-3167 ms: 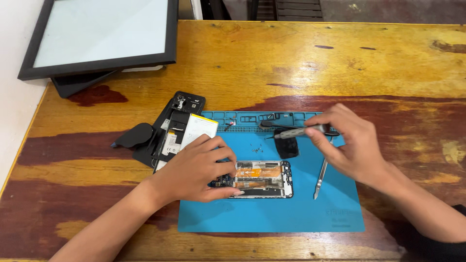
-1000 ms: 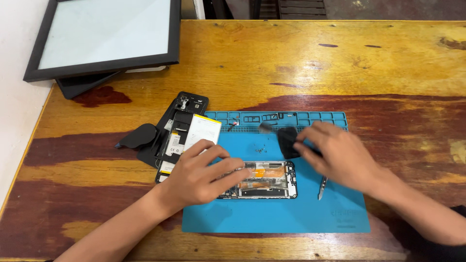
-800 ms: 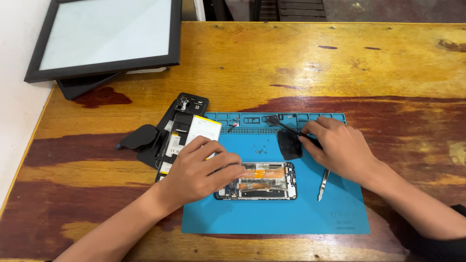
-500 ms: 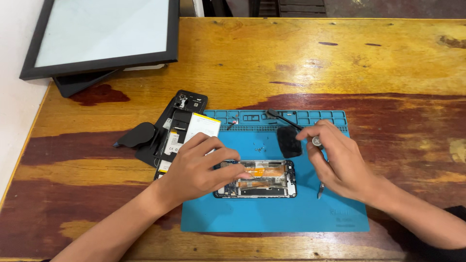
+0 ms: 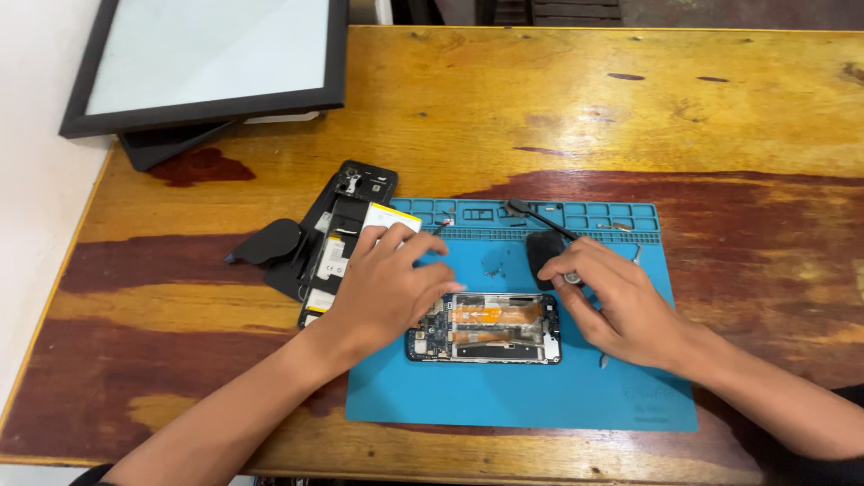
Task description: The person repairs a disassembled smartphone on a blue repair mat. They handle the phone frame, screen and midframe, seat the battery into the chassis, align the back cover, and use a screwdriver to drive screws along the phone's edge.
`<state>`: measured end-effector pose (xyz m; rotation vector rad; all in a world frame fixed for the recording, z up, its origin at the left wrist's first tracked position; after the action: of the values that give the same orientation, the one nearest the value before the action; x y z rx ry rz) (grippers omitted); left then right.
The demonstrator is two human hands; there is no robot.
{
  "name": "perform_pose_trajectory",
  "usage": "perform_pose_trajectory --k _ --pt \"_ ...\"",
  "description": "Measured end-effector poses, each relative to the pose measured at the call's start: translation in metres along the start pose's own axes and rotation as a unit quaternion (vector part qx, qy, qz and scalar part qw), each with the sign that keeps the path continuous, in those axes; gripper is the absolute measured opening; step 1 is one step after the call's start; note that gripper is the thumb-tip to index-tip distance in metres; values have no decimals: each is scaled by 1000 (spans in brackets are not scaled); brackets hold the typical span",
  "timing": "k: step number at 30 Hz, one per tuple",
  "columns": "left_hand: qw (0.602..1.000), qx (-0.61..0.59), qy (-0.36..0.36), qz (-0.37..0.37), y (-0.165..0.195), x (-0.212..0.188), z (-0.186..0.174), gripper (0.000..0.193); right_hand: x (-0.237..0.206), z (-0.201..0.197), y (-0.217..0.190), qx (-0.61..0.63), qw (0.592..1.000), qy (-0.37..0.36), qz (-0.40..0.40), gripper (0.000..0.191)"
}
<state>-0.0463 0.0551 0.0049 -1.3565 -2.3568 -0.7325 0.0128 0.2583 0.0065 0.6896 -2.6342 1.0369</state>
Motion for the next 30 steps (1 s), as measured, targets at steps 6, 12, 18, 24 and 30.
perform_pose_trajectory --k 6,12,18,24,30 --pt "999 15 -9 -40 -12 0 -2 13 3 16 -4 -48 997 -57 -15 23" --pt "986 151 0 -74 -40 -2 -32 68 2 20 -3 -70 996 -57 -25 22" --pt "973 200 -31 -111 -53 -8 -31 75 -1 17 -5 -93 993 -33 -60 21" --pt "979 146 -36 -137 -56 -5 -32 76 -2 20 -15 -55 987 -72 -131 16" --pt "986 51 39 -152 -47 2 -49 45 -8 26 -46 -20 968 -100 -231 16"
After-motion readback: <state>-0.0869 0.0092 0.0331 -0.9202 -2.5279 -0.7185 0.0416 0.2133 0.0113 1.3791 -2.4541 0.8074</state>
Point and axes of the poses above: each hand's wrist, its own x-axis towards the middle knuckle, its own z-axis out of the palm, y = z × x, the point moved 8 cm from there along x, towards the middle knuckle, and after that the axes turned 2 degrees about -z, right-handed, at the moved point
